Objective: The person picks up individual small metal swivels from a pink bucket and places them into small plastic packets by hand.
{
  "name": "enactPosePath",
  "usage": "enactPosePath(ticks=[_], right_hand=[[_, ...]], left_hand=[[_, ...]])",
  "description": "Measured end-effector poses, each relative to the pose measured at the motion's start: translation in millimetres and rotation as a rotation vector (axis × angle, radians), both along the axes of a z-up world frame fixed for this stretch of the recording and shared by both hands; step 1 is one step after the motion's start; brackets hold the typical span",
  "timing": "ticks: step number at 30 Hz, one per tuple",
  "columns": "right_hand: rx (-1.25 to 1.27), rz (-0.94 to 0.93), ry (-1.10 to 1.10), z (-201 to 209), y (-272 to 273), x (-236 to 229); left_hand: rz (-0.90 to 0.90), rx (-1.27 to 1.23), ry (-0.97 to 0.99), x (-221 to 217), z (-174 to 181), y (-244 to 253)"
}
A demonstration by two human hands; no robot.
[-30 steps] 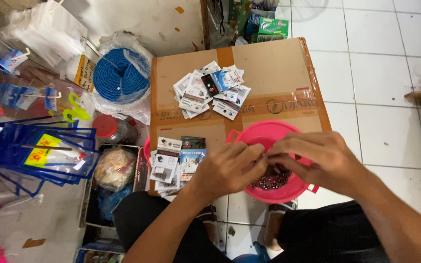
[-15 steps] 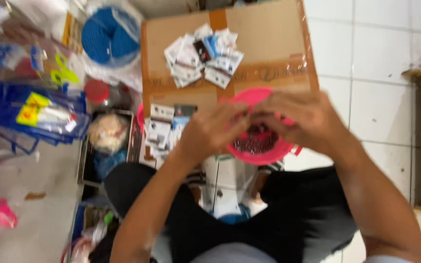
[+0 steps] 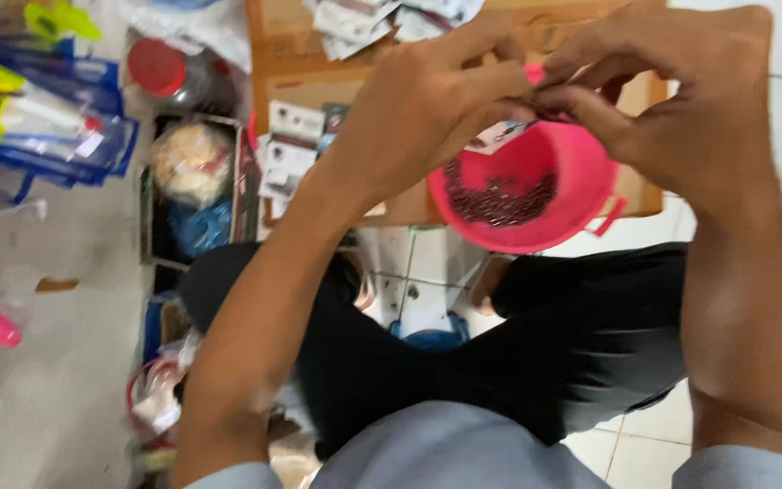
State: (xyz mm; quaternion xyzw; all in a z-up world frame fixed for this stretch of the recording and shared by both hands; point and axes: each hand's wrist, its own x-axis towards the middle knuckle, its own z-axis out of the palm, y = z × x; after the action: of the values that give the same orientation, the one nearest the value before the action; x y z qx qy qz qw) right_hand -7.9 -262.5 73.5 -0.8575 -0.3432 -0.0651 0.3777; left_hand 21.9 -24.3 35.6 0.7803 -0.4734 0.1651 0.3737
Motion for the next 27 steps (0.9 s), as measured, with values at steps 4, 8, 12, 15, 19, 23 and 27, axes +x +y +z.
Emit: enactPosePath(ticks=[4,8,12,15,19,23,27], right_hand=[[-0.036,0.007,0.024,-3,8,6],[-0.023,-0.009,0.035,0,7,3],[-0.010,-0.049,0.041,3,-7,1],[0.055,-0.075,0.122,7,-12,-4],[0.049,-0.033,0.216,12,-12,-1],[0.088,-0.009,0.323,14,-5,-5],[0.035,-0.085,0.227,10,2,-6]], left_hand=[[-0.002,-0.058,0.025,-1,-15,1],[-0.085,-0.137,0.249,-7,-1,0],[-0.146,-0.181,0.413,-9,14,-7],[-0.180,-0.248,0.465,-4,15,-9],[-0.175,-0.219,0.514,-2,14,-7],[-0.113,-0.255,0.511,-6,15,-6],[-0.161,-0.301,0.364,-6,16,-9]])
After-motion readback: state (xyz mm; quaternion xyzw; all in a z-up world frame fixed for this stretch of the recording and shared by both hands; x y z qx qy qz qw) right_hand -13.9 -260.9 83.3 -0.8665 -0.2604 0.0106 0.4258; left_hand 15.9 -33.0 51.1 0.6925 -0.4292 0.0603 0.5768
